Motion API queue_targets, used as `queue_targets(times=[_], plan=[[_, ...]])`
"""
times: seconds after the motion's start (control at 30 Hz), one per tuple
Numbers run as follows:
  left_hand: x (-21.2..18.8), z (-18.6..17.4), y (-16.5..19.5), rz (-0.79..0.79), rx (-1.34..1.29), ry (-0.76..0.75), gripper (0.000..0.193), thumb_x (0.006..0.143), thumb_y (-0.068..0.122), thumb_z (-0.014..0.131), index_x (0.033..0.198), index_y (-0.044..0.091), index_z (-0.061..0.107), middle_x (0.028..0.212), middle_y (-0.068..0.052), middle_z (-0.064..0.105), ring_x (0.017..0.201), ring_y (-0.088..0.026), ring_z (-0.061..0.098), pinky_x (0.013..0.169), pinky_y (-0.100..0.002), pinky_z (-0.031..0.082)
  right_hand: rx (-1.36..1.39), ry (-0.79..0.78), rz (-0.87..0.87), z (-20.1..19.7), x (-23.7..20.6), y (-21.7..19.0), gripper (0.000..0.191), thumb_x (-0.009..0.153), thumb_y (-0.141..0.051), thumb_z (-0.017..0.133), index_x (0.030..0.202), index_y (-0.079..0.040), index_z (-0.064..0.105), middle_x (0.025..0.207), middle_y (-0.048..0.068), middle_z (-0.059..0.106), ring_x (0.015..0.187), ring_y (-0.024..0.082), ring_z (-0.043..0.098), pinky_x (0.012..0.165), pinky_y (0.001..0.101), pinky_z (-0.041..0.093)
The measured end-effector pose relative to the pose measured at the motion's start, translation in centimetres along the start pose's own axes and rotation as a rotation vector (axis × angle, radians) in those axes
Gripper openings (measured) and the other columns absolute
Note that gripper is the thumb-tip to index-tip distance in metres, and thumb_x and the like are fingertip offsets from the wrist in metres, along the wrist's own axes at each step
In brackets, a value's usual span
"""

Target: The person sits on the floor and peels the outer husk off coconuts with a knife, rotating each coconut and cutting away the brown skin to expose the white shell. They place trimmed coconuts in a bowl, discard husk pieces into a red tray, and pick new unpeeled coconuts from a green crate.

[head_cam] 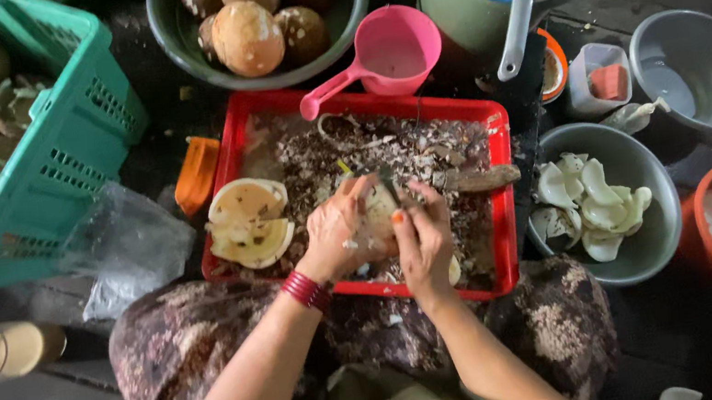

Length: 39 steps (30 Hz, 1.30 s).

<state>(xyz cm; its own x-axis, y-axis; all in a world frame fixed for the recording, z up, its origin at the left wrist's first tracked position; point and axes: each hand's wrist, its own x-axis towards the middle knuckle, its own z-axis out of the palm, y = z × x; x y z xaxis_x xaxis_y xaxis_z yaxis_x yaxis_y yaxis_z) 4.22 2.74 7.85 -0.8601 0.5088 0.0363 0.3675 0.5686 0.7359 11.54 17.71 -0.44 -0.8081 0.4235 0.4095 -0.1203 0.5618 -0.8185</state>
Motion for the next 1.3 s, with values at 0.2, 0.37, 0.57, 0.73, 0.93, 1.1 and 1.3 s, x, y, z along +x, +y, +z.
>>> queue_targets(times=[0.2, 0.37, 0.57, 0.73, 0.93, 1.1, 1.3], plan=[[-1.0, 0.1, 0.7, 0.088, 0.032, 0.114, 0.087, 0.054, 0.035, 0.090, 0.133, 0.020, 0.058, 0.120, -0.012, 0.065, 0.105, -0.037, 0.067, 0.085, -0.048, 0.055, 0.415, -0.070, 0.513, 0.5, 1.5, 3.6, 0.039, 0.109, -0.029, 0.058, 0.115, 0.004, 0.075, 0.104, 0.010, 0.068, 0.096, 0.017, 0.057, 0.086, 0.0329, 0.048], [-2.4, 0.8, 1.1, 0.130, 0.029, 0.153, 0.095, 0.050, 0.029, 0.088, 0.139, 0.019, 0.054, 0.135, -0.011, 0.060, 0.116, -0.037, 0.062, 0.093, -0.047, 0.054, 0.509, -0.085, 0.623, 0.7, 1.3, 5.3, 0.037, 0.105, -0.025, 0.055, 0.121, 0.004, 0.071, 0.116, 0.011, 0.074, 0.104, 0.016, 0.065, 0.092, 0.0320, 0.051], [-2.0, 1.2, 1.3, 0.222, 0.174, 0.255, 0.099, 0.050, 0.027, 0.088, 0.142, 0.022, 0.051, 0.145, -0.014, 0.053, 0.131, -0.040, 0.052, 0.100, -0.049, 0.051, 0.695, -0.094, 0.532, -0.6, 1.8, 3.1, 0.041, 0.103, -0.024, 0.057, 0.131, 0.002, 0.068, 0.129, 0.011, 0.072, 0.119, 0.018, 0.064, 0.105, 0.0311, 0.047], [-1.7, 1.3, 1.6, 0.118, 0.091, 0.171, 0.106, 0.048, 0.031, 0.092, 0.144, 0.024, 0.048, 0.139, -0.010, 0.052, 0.133, -0.035, 0.050, 0.108, -0.053, 0.047, 0.619, -0.096, 0.710, -1.4, 3.7, 3.0, 0.040, 0.102, -0.028, 0.061, 0.126, 0.001, 0.074, 0.123, 0.013, 0.073, 0.109, 0.020, 0.063, 0.100, 0.0346, 0.048], [-0.5, 1.0, -1.0, 0.014, -0.132, -0.011, 0.107, 0.049, 0.039, 0.095, 0.145, 0.022, 0.050, 0.140, -0.010, 0.056, 0.129, -0.033, 0.057, 0.108, -0.045, 0.052, 0.872, -0.098, 0.714, -1.8, 3.3, 3.8, 0.039, 0.102, -0.033, 0.059, 0.122, -0.004, 0.075, 0.127, 0.003, 0.073, 0.112, 0.012, 0.067, 0.096, 0.0244, 0.051], [-1.7, 1.6, -2.1, 0.351, -0.076, 0.120, 0.107, 0.047, 0.029, 0.096, 0.143, 0.020, 0.051, 0.145, -0.014, 0.053, 0.134, -0.037, 0.052, 0.109, -0.048, 0.049, 0.989, -0.190, 0.888, -3.3, 4.1, 3.5, 0.035, 0.098, -0.035, 0.058, 0.119, -0.013, 0.076, 0.099, 0.005, 0.075, 0.075, 0.013, 0.066, 0.046, 0.0248, 0.037], [-2.1, 1.4, -0.4, 0.185, 0.003, 0.122, 0.110, 0.045, 0.034, 0.098, 0.143, 0.020, 0.048, 0.142, -0.017, 0.050, 0.126, -0.042, 0.052, 0.097, -0.052, 0.050, 0.698, -0.154, 0.534, -2.1, 2.9, 1.3, 0.030, 0.101, -0.023, 0.062, 0.119, -0.005, 0.077, 0.107, 0.006, 0.075, 0.090, 0.010, 0.066, 0.073, 0.0230, 0.048]])
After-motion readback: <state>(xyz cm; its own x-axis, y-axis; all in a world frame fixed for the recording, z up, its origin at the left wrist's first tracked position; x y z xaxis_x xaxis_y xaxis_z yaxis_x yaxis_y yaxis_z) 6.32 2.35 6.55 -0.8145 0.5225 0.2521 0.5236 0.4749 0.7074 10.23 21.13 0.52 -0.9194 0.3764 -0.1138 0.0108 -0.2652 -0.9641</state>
